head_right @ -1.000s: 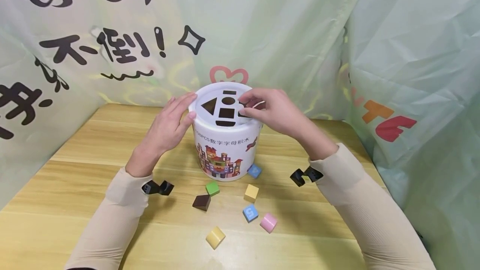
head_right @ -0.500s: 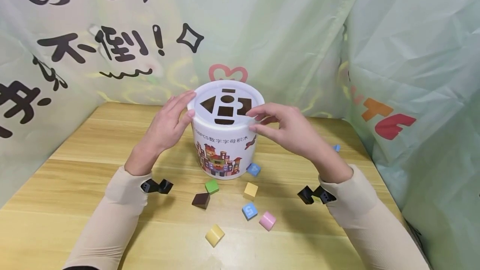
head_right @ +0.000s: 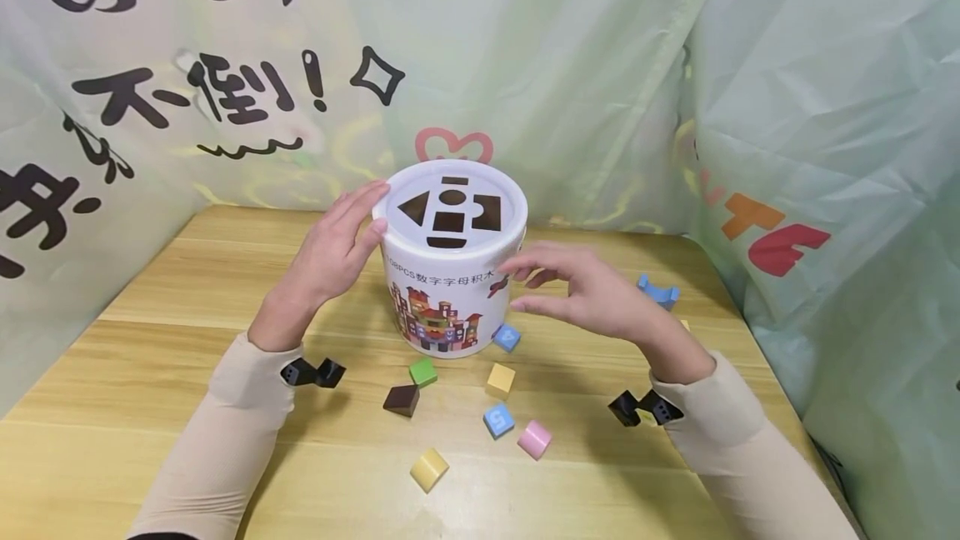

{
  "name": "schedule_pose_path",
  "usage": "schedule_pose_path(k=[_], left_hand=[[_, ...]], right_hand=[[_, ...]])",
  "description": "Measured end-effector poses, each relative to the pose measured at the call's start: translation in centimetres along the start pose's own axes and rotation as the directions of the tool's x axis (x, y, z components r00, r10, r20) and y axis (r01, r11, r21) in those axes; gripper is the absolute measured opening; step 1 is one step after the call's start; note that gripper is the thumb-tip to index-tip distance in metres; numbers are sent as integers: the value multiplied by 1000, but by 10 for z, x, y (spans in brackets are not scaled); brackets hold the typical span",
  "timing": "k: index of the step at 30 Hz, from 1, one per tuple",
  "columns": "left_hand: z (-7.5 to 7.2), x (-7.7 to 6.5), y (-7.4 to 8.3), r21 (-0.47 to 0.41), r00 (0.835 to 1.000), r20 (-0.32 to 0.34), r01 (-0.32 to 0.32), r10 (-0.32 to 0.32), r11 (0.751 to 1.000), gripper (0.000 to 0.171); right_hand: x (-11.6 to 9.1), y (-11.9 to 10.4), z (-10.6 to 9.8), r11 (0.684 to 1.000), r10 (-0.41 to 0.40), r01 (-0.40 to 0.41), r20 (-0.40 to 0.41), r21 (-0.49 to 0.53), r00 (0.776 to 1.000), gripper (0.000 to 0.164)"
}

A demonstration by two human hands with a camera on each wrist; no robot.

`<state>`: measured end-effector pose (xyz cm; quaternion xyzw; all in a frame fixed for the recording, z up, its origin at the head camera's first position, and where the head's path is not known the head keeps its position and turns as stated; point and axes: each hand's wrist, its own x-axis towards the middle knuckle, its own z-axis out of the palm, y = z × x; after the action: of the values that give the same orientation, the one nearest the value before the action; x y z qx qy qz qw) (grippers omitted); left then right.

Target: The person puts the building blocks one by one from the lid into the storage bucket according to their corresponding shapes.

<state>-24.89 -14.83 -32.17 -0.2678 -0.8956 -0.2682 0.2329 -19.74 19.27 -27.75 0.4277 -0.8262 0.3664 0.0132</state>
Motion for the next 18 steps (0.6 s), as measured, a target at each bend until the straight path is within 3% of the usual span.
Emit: schedule_pose_path(k=[11, 18], left_hand=[[0, 0, -1, 1, 1000, -8, -3, 3, 1000, 68], [1, -1, -1, -7, 1000, -10, -5, 5, 1000, 68]], right_hand=[[-15, 16, 19, 998, 64, -67, 184, 9, 981, 49], [-24, 28, 35, 993, 88, -103, 243, 50, 966, 53]])
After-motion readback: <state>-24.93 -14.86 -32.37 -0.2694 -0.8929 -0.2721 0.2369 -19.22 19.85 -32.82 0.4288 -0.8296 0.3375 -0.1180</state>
